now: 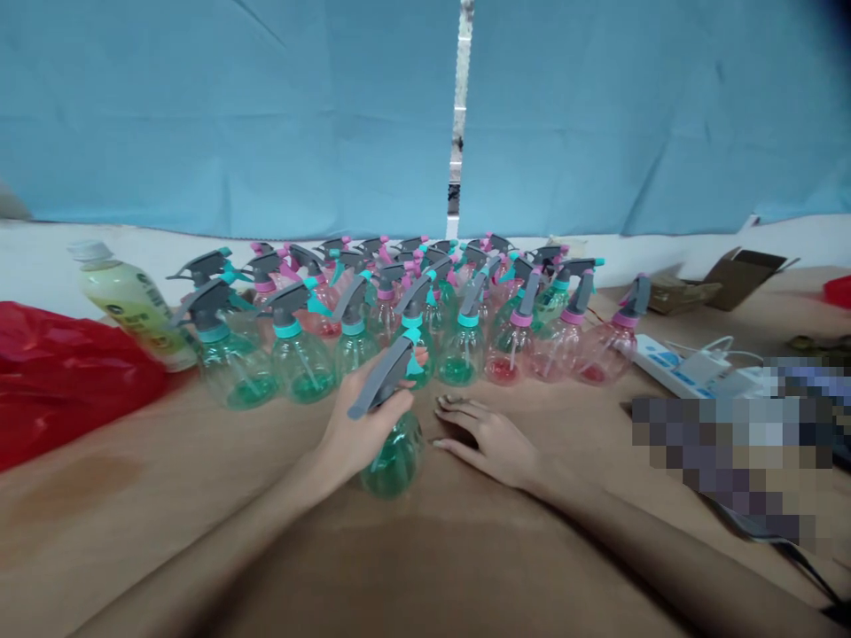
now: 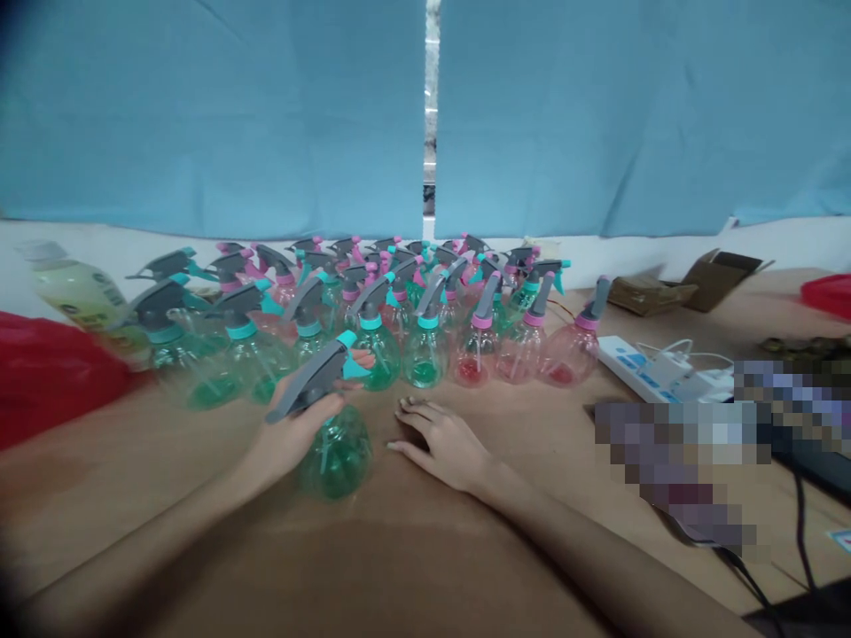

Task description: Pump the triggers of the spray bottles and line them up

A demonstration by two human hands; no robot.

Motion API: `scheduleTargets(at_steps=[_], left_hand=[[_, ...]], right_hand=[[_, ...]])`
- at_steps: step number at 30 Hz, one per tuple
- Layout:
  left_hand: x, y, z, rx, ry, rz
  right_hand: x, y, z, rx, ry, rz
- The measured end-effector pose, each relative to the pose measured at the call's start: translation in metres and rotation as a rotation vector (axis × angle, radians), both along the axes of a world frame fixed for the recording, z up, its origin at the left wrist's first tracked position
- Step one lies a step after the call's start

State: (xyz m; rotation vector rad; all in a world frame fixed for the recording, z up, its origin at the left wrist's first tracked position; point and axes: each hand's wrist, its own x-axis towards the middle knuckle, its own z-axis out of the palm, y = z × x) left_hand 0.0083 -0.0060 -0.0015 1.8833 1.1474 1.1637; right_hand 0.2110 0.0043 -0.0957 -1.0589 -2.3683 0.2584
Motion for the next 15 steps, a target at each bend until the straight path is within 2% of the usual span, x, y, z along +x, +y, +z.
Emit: scheduleTargets(at_steps=[15], left_hand=[[0.0005,0.0003,0.0007,0.004,0.025,0.007]], right_hand=[[0.0021,0.0002,-0.0016,-0.034,0.015,0.01]])
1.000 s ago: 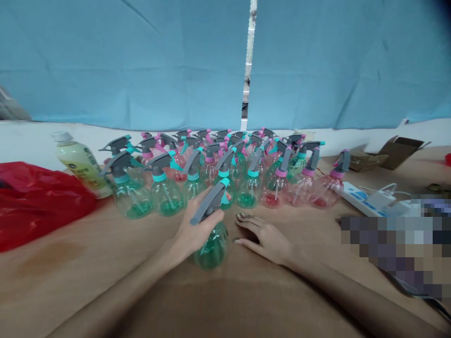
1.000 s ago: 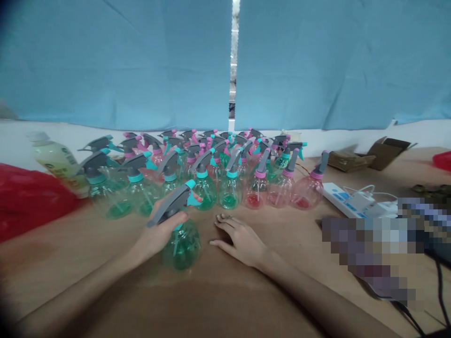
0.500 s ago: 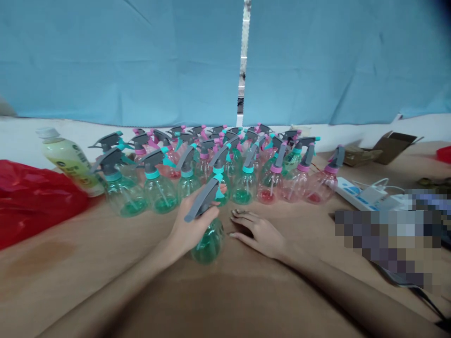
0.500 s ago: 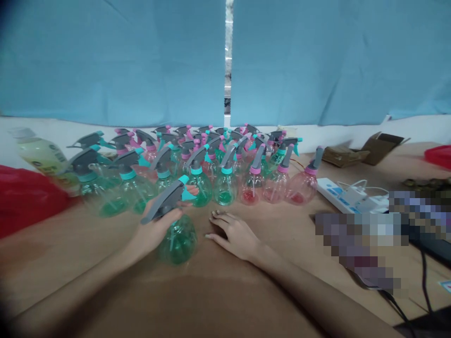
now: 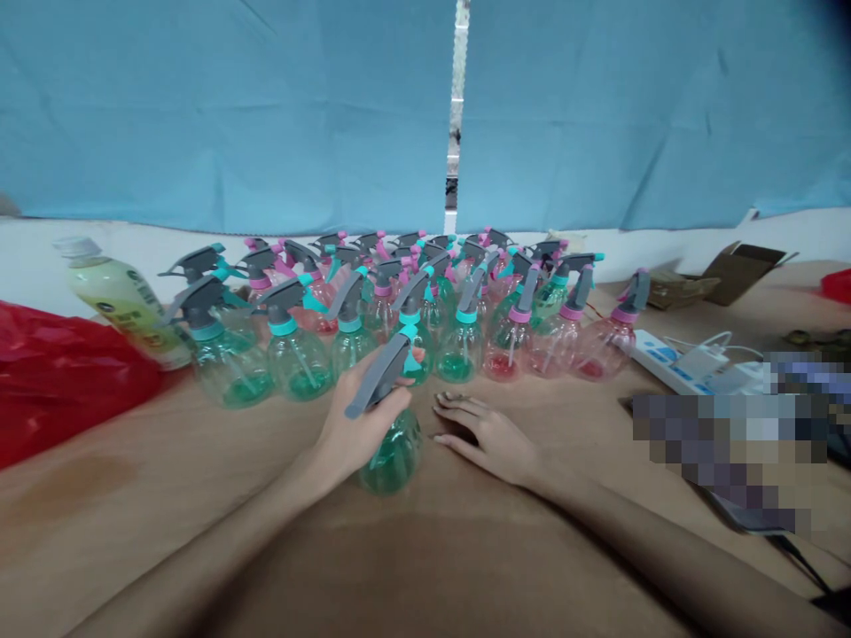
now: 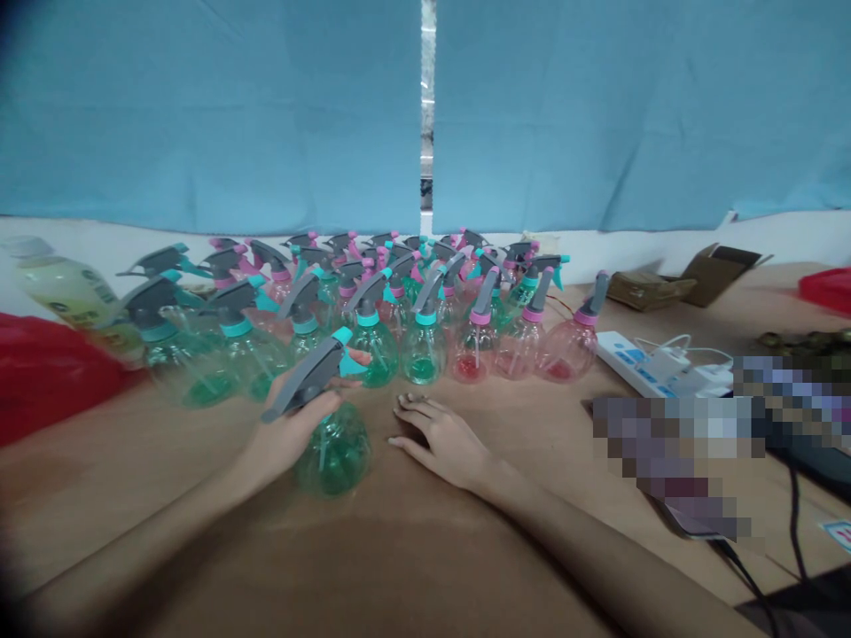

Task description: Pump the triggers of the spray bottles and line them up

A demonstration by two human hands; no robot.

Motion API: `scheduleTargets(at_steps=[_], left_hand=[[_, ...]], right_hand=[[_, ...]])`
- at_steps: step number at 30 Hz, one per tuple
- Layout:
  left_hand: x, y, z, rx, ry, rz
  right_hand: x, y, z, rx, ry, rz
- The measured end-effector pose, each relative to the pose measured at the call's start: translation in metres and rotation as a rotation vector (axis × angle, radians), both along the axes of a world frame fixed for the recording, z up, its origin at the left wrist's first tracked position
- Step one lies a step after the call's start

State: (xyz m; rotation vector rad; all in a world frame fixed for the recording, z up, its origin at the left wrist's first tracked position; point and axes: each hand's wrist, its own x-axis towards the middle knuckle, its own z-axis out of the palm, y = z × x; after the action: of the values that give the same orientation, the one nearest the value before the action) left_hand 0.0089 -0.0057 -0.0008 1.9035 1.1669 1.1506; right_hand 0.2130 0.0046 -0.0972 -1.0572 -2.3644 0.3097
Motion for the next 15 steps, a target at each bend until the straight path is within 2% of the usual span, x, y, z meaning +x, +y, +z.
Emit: scheduleTargets(at_steps=[15], left_hand=[[-0.0046,0.0038,-0.0046,0.019,0.039,0.008]], right_hand=[[0.0006,0.0,-0.001,-0.009,0.012,-0.004]])
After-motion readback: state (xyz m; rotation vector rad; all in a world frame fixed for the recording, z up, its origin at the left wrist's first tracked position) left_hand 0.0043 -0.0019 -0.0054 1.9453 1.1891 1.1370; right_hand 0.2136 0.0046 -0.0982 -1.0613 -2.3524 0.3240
